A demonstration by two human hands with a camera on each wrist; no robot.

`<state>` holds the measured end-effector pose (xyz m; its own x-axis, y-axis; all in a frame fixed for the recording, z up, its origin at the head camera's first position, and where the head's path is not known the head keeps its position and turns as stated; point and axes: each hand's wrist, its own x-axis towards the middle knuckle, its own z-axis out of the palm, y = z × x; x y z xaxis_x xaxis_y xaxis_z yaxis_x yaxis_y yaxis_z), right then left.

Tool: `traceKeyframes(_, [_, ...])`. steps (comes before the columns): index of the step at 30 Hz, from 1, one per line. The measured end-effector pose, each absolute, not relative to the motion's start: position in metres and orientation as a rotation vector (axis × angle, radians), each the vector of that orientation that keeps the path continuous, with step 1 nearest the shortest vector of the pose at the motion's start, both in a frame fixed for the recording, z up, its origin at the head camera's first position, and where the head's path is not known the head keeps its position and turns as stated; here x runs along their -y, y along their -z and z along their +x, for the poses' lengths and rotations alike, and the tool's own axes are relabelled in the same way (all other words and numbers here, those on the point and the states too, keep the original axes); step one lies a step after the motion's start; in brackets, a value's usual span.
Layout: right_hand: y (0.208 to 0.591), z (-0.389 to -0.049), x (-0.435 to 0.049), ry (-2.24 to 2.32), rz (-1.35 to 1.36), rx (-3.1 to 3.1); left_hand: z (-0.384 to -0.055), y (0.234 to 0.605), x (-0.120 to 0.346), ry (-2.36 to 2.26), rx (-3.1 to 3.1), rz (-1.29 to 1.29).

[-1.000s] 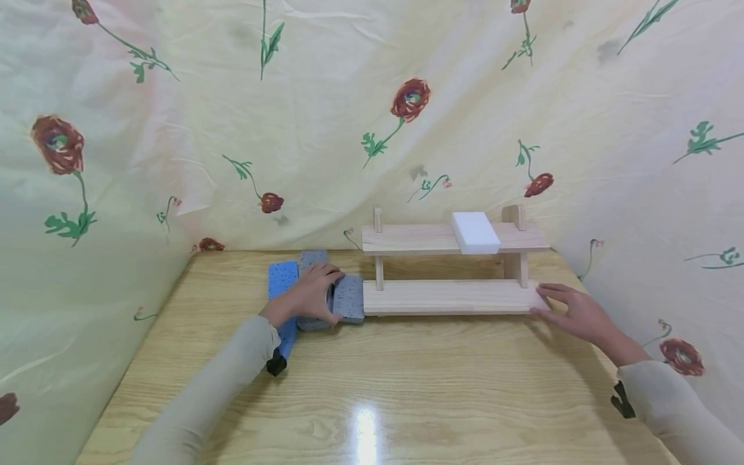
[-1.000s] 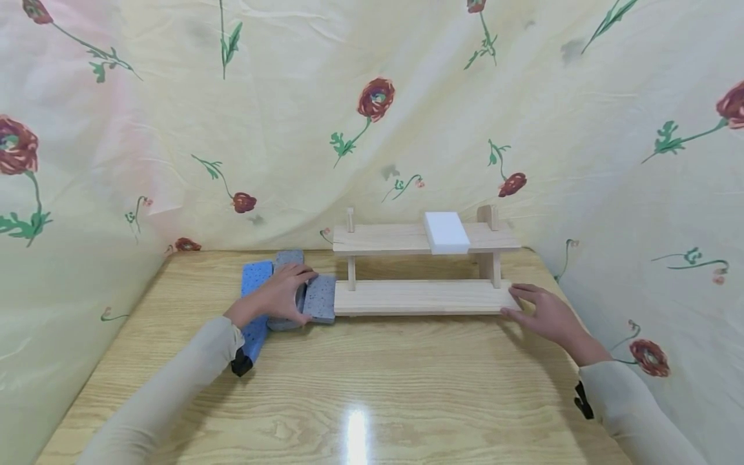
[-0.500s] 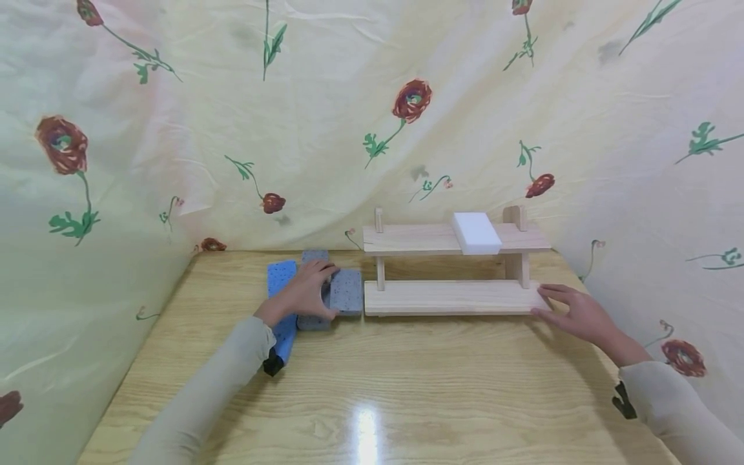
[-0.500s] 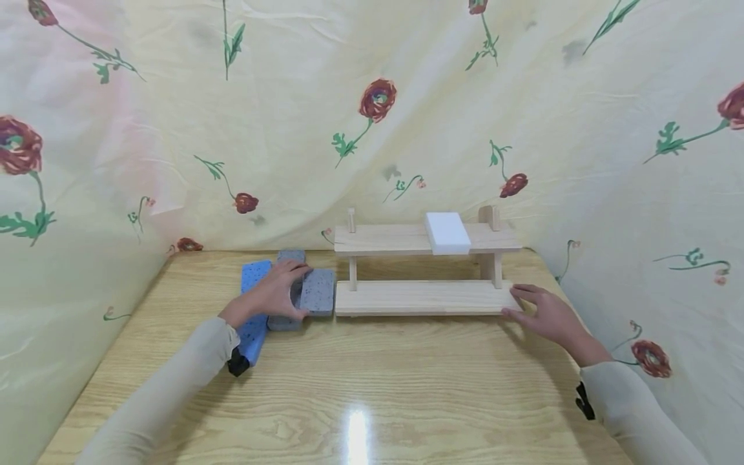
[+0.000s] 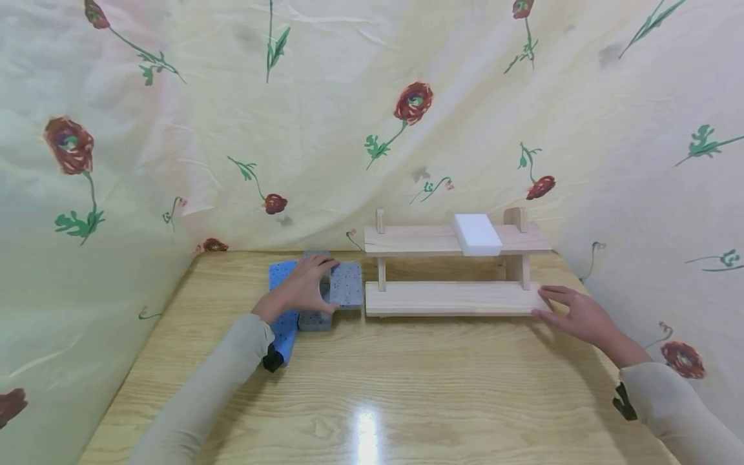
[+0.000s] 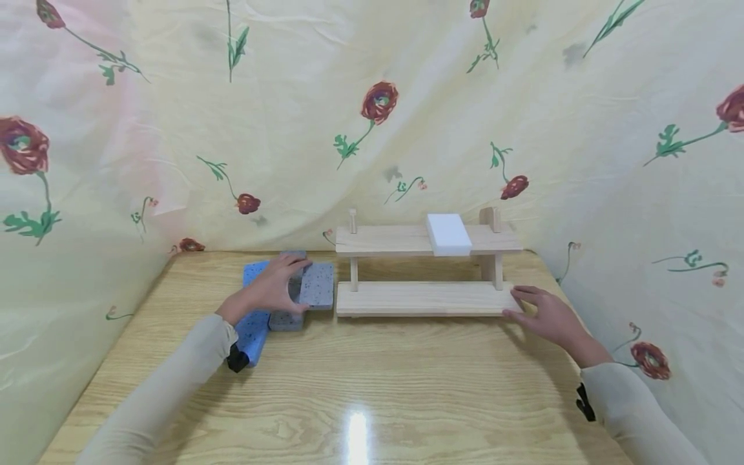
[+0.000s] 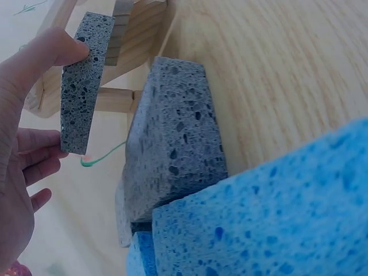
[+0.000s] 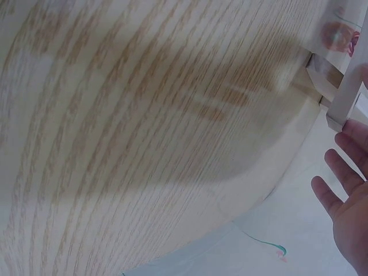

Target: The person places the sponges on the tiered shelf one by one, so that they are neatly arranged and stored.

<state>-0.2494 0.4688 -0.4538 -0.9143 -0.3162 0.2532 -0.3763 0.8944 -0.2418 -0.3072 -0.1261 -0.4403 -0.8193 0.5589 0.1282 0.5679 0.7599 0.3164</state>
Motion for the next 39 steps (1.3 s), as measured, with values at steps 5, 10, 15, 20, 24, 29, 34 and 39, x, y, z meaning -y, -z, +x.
traceKeyframes(5, [0.454, -0.249, -0.469, -0.422, 0.533, 2.845, -0.306, 0.437, 0.126, 0.531, 2.926, -0.937])
traceKeyframes(10, [0.454, -0.249, -0.469, -0.414, 0.533, 2.845, -0.305, 0.434, 0.125, 0.536, 2.911, -0.95])
traceKeyframes(15, [0.454, -0.25, -0.468, -0.395, 0.537, 2.846, -0.302, 0.431, 0.123, 0.518, 2.893, -0.97])
traceKeyframes(20, [0.452, -0.249, -0.467, -0.395, 0.543, 2.843, -0.299, 0.426, 0.119, 0.488, 2.88, -0.991])
traceKeyframes(24, [0.451, -0.249, -0.467, -0.396, 0.544, 2.849, -0.295, 0.42, 0.116, 0.489, 2.886, -1.001])
traceKeyframes(29, [0.451, -0.249, -0.468, -0.391, 0.547, 2.851, -0.293, 0.415, 0.112, 0.475, 2.897, -1.02])
traceKeyframes(34, [0.45, -0.249, -0.468, -0.399, 0.546, 2.852, -0.291, 0.411, 0.107, 0.461, 2.892, -1.041])
traceKeyframes(39, [0.45, -0.25, -0.468, -0.413, 0.539, 2.857, -0.289, 0.406, 0.101, 0.464, 2.873, -1.073])
